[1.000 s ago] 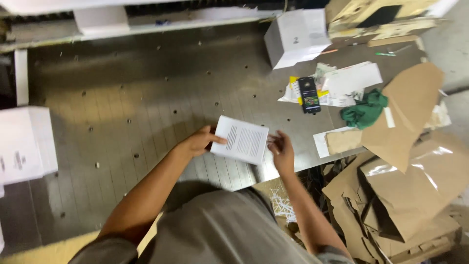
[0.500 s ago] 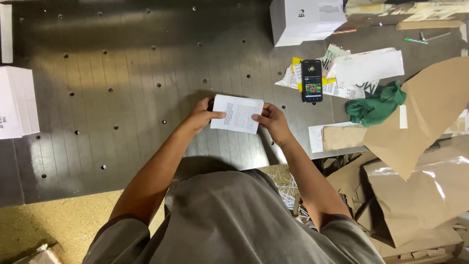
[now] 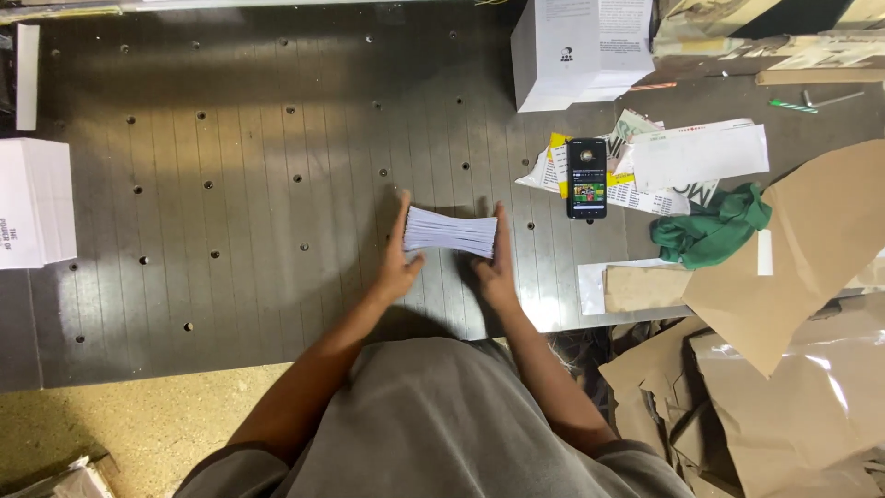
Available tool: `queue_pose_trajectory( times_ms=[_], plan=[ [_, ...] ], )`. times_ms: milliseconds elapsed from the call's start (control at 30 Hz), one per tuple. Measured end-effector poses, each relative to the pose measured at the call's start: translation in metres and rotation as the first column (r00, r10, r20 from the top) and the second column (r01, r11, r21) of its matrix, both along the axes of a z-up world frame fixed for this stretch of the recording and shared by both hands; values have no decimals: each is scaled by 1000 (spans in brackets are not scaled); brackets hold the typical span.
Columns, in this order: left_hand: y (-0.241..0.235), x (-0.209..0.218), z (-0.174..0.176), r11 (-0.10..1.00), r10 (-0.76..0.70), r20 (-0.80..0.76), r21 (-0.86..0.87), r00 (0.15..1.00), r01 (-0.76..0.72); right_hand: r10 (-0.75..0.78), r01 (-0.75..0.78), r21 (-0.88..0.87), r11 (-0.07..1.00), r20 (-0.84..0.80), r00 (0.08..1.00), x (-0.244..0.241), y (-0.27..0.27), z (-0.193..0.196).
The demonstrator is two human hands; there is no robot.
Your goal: Aligning and stacking small booklets by tapping them against a metal surface to ensure even edges.
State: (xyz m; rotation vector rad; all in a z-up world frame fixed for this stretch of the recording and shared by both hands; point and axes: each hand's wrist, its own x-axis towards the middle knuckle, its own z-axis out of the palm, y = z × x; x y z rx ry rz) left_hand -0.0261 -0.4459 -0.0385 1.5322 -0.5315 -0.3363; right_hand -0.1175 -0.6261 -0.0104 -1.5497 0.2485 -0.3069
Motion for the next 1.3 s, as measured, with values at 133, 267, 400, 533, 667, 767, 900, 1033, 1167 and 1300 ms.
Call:
queue_pose_trajectory(
  times_ms=[133, 267, 400, 533, 667, 767, 900, 1033, 1167, 1300],
  plan=[
    [-9, -2, 4, 999, 25, -32, 37, 999, -24, -52, 52, -18, 998, -13, 999, 0, 4, -29],
    [5, 2, 3, 980, -10, -36, 197, 999, 17, -11, 4, -109, 994, -65, 998, -3, -7, -1],
    [24, 34, -57, 937, -77, 86, 346, 993, 43, 68, -118, -305, 945, -172, 983, -1, -41, -7],
    [10, 80, -21, 857, -230, 9, 475, 973, 198, 70, -170, -410, 896, -247, 967, -6, -68, -37],
    [-30, 117, 39, 799, -338, -90, 499, 937, 336, -38, 2, -131, 991, -273, 961, -8, -83, -32],
    [-85, 142, 85, 783, -389, -126, 476, 912, 400, -190, 220, 128, 967, -211, 959, 7, -89, 7],
    [-180, 178, 130, 878, -403, 129, 333, 906, 344, -453, 487, 423, 765, -186, 872, 34, -137, 7],
    [-288, 227, 134, 908, -371, 255, 299, 893, 292, -529, 526, 483, 700, -145, 836, 84, -197, 44],
    [-382, 276, 107, 897, -328, 227, 381, 917, 227, -622, 673, 437, 597, -278, 732, 140, -230, 88],
    [-445, 312, 78, 852, -396, 94, 408, 913, 328, -680, 767, 499, 404, -397, 616, 185, -246, 100]
  ],
)
